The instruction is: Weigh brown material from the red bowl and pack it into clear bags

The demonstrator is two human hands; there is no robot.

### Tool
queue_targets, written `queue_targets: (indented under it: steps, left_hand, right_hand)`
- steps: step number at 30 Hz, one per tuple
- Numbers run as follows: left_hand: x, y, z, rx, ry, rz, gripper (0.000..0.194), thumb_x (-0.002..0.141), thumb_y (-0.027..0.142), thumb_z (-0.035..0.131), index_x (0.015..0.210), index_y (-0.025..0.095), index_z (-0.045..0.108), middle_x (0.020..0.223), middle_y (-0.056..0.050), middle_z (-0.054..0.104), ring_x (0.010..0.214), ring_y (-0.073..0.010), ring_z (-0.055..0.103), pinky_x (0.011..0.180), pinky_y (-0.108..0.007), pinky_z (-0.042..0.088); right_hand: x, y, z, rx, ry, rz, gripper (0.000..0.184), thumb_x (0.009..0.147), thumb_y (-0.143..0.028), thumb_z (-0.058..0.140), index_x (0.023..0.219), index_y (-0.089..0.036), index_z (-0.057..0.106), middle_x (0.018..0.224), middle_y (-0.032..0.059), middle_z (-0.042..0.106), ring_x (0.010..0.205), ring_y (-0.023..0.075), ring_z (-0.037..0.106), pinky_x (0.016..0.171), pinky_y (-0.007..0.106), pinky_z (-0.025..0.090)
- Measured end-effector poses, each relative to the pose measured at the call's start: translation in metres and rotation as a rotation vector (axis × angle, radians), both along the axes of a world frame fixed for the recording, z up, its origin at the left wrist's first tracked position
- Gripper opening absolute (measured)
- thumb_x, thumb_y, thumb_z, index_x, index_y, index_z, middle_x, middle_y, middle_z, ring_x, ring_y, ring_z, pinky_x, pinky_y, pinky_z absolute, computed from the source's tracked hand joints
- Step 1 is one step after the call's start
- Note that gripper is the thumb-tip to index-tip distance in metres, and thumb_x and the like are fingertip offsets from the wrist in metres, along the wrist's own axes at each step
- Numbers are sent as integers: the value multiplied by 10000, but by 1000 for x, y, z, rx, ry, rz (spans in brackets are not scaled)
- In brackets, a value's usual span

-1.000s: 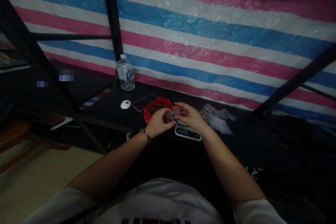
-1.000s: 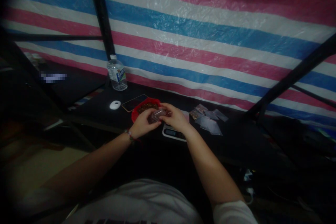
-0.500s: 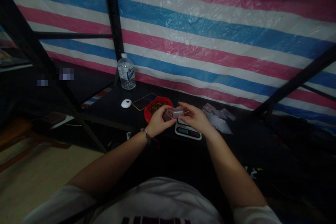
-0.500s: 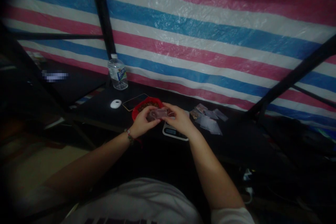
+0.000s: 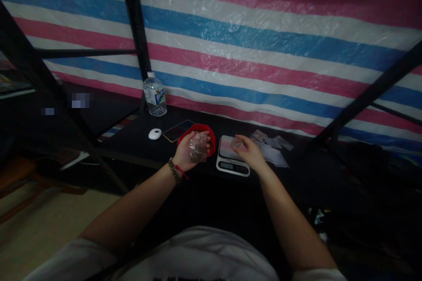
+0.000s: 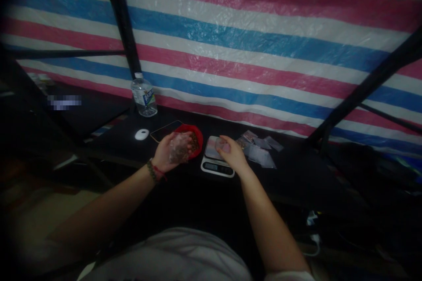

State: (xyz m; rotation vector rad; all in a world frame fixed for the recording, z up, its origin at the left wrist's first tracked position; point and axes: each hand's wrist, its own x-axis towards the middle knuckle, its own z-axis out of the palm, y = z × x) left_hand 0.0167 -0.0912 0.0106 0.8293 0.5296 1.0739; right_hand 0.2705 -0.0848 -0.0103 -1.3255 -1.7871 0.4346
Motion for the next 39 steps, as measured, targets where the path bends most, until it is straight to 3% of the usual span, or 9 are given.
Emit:
queue_targets:
  steps: [5,11,16,24,28,32,35,39]
  left_hand:
    - [1,-2,-4,-58,-57,-86,506,858,505,383,1136,136,590,1017,-127,657,776,-188,621,720,-347,518]
    - [-1,1,-8,24,43,-89,577,848,555,346,1154,124,577,1067,-152,644,841,-216,629,769,-382,512]
    - [-4,5,-8,28,14,-85,550,843,547,371,1134,134,590,1047,-144,650,822,-216,632,772,-396,512]
    - [-4,-1,-1,1,-9,-64,463,846,481,416,1093,146,619,994,-116,673,819,-211,647,800,-391,517]
    - [0,-7,3,77,58,9,448,843,468,448,1109,146,608,982,-112,679,896,-236,646,862,-402,501]
    - [8,-17,4,155,114,24,436,881,476,391,1114,171,598,977,-92,681,965,-241,635,902,-410,479]
    - [18,-28,-2,169,68,-67,420,893,475,389,1107,180,599,981,-88,682,934,-237,643,877,-407,486]
    - [27,-34,-17,162,56,-196,465,879,522,442,1127,160,597,1033,-110,676,895,-246,650,832,-400,494]
  right_hand:
    - [16,19,-23,30,-107,-173,452,728,-287,632,1161,-164,594,1032,85,688,996,247,622,940,428,448]
    - [24,28,-39,28,-216,-205,468,722,-273,623,1176,-161,599,1084,107,670,1037,262,602,966,447,431]
    - [31,25,-33,127,-202,-188,499,703,-300,634,1187,-183,596,1196,118,607,1138,284,541,1004,470,402]
    - [28,-5,-5,226,-116,-174,287,721,-180,523,973,-198,659,1007,89,648,1007,256,581,934,446,444]
    - [15,-32,14,81,-80,9,308,701,-96,463,903,-202,670,896,51,677,866,210,626,790,365,499]
    - [-14,-54,23,-120,78,207,252,811,-213,520,1025,-202,654,952,49,693,825,181,648,704,304,508]
    - [-42,-64,17,-215,151,306,262,810,-328,608,1023,-182,652,948,52,690,820,177,642,723,298,501]
    - [-65,-69,0,-326,188,328,194,775,-320,659,855,-144,659,772,20,667,678,145,606,637,260,473]
